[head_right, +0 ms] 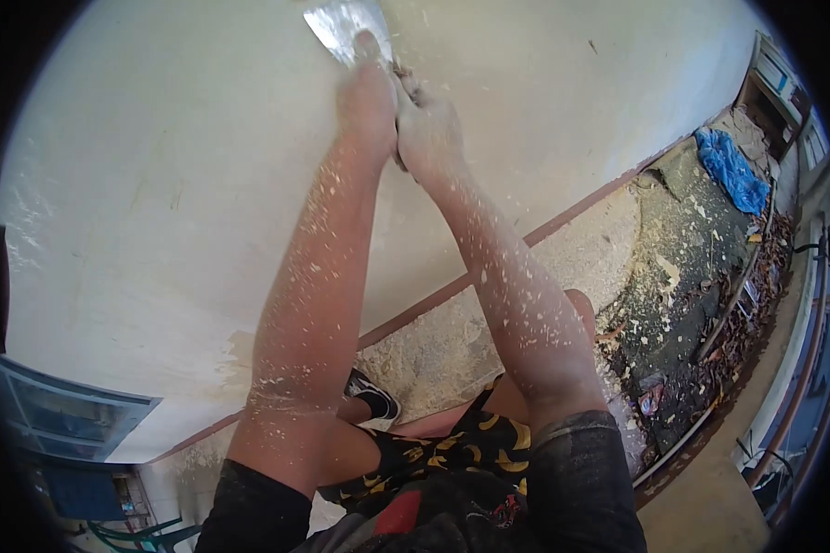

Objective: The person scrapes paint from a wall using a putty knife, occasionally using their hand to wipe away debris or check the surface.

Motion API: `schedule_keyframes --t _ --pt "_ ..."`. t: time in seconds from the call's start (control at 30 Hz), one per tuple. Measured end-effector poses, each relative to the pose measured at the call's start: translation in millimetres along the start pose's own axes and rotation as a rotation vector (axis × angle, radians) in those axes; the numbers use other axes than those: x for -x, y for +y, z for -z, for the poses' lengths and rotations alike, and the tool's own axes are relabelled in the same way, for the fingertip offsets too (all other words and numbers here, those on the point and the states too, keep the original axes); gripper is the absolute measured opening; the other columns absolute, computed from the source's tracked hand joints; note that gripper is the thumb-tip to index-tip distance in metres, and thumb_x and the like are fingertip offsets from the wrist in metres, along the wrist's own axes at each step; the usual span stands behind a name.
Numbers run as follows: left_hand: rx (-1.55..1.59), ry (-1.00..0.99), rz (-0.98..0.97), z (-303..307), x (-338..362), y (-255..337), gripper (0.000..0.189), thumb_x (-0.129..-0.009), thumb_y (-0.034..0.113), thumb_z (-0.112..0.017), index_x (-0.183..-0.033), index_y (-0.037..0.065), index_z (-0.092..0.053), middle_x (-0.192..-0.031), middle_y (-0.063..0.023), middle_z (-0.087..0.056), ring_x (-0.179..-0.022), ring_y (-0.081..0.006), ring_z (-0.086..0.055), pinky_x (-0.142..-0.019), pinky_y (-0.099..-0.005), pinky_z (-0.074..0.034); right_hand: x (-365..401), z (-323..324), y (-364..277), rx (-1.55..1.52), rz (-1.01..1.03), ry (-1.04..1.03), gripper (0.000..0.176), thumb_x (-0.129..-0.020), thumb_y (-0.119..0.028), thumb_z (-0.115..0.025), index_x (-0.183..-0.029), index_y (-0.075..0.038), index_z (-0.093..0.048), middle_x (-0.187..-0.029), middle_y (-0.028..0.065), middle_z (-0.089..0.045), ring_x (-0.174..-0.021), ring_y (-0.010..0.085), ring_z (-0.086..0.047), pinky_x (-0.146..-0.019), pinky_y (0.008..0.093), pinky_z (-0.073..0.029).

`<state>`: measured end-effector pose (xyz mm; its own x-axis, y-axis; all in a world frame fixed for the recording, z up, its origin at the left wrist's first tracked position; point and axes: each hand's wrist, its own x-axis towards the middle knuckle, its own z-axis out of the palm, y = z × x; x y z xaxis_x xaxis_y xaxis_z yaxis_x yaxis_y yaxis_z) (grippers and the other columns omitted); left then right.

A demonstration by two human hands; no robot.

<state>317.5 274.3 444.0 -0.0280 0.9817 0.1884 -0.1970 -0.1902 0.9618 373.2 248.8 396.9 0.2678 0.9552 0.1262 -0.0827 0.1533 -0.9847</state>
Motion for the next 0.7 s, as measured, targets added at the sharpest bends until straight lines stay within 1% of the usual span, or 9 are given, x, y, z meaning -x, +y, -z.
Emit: schedule_keyframes --t 0.03,0.1,0.13,0.23,0.37,0.5,0.53,0.6,0.7 --pt "0.006 -0.002 0.018 1 2 -6 0.055 -0.093 0.043 -0.041 -0.060 -0.001 -0.050 -0.050 -0.0091 -0.049 -0.044 -0.0182 -0.050 -0.047 -0.0329 -0.041 -6 -2 -13 -0.076 0.067 -0.019 0.047 -0.092 -0.047 -0.040 -0.111 -0.007 -0.058 -0.047 -0.0001 -0.045 -0.033 0.0084 -0.039 -0.029 0.0237 -0.027" --pt "-0.069 0.070 0.018 2 3 -9 0.056 -0.093 0.043 -0.040 -0.060 -0.001 -0.050 -0.049 -0.0084 -0.049 -0.044 -0.0183 -0.050 -0.046 -0.0329 -0.041 16 1 13 -0.065 -0.007 -0.016 0.047 -0.091 -0.046 -0.044 -0.119 -0.010 -0.055 -0.047 0.0007 -0.046 -0.034 0.0090 -0.040 -0.032 0.0249 -0.030" --pt "-0.058 0.008 0.096 14 22 -36 0.057 -0.091 0.052 -0.037 -0.068 0.002 -0.051 -0.056 -0.0057 -0.050 -0.051 -0.0159 -0.050 -0.050 -0.0305 -0.042 27 2 33 -0.066 -0.059 -0.019 0.049 -0.089 -0.045 -0.047 -0.126 -0.013 -0.053 -0.047 0.0016 -0.047 -0.035 0.0096 -0.041 -0.035 0.0261 -0.032" --pt "-0.247 0.108 0.264 60 60 -175 0.053 -0.092 0.048 -0.041 -0.068 0.001 -0.050 -0.057 -0.0064 -0.050 -0.047 -0.0157 -0.048 -0.049 -0.0310 -0.041 74 4 136 0.002 -0.221 0.053 0.044 -0.091 -0.044 -0.046 -0.122 -0.014 -0.056 -0.054 0.0020 -0.053 -0.036 0.0093 -0.041 -0.035 0.0259 -0.033" --pt "0.014 0.044 0.459 53 59 -142 0.052 -0.092 0.046 -0.041 -0.072 0.000 -0.054 -0.063 -0.0070 -0.053 -0.054 -0.0167 -0.053 -0.053 -0.0305 -0.044 79 11 121 -0.083 -0.346 -0.018 0.041 -0.093 -0.041 -0.045 -0.105 -0.005 -0.060 -0.051 0.0010 -0.050 -0.034 0.0091 -0.040 -0.032 0.0247 -0.032" --pt "-0.124 -0.096 0.045 40 59 -53 0.050 -0.095 0.042 -0.038 -0.089 -0.004 -0.059 -0.073 -0.0103 -0.062 -0.067 -0.0184 -0.061 -0.066 -0.0274 -0.048 57 1 44 -0.147 0.075 0.014 0.045 -0.092 -0.044 -0.046 -0.082 -0.003 -0.057 -0.047 0.0003 -0.046 -0.032 0.0094 -0.040 -0.031 0.0242 -0.030" --pt "0.083 -0.173 0.006 40 52 -50 0.049 -0.096 0.039 -0.037 -0.091 -0.004 -0.059 -0.079 -0.0091 -0.063 -0.067 -0.0160 -0.060 -0.064 -0.0280 -0.048 46 -2 34 -0.129 0.032 -0.011 0.050 -0.091 -0.047 -0.046 -0.071 -0.003 -0.056 -0.048 0.0005 -0.046 -0.033 0.0093 -0.041 -0.032 0.0250 -0.030" --pt "0.028 -0.189 -0.069 52 75 -9 0.046 -0.096 0.038 -0.037 -0.108 -0.001 -0.057 -0.091 -0.0085 -0.063 -0.083 -0.0136 -0.060 -0.075 -0.0278 -0.047 44 -1 4 -0.021 -0.048 -0.129 0.047 -0.092 -0.049 -0.041 -0.086 -0.004 -0.053 -0.048 0.0000 -0.044 -0.035 0.0095 -0.041 -0.032 0.0226 -0.033" --pt "0.032 -0.382 -0.158 104 104 -27 0.048 -0.097 0.027 -0.039 -0.138 0.004 -0.032 -0.119 -0.0085 -0.052 -0.105 -0.0153 -0.051 -0.087 -0.0294 -0.043 64 -2 8 -0.184 0.036 -0.194 0.048 -0.090 -0.051 -0.045 -0.076 -0.006 -0.050 -0.049 0.0002 -0.043 -0.035 0.0109 -0.042 -0.034 0.0248 -0.034"
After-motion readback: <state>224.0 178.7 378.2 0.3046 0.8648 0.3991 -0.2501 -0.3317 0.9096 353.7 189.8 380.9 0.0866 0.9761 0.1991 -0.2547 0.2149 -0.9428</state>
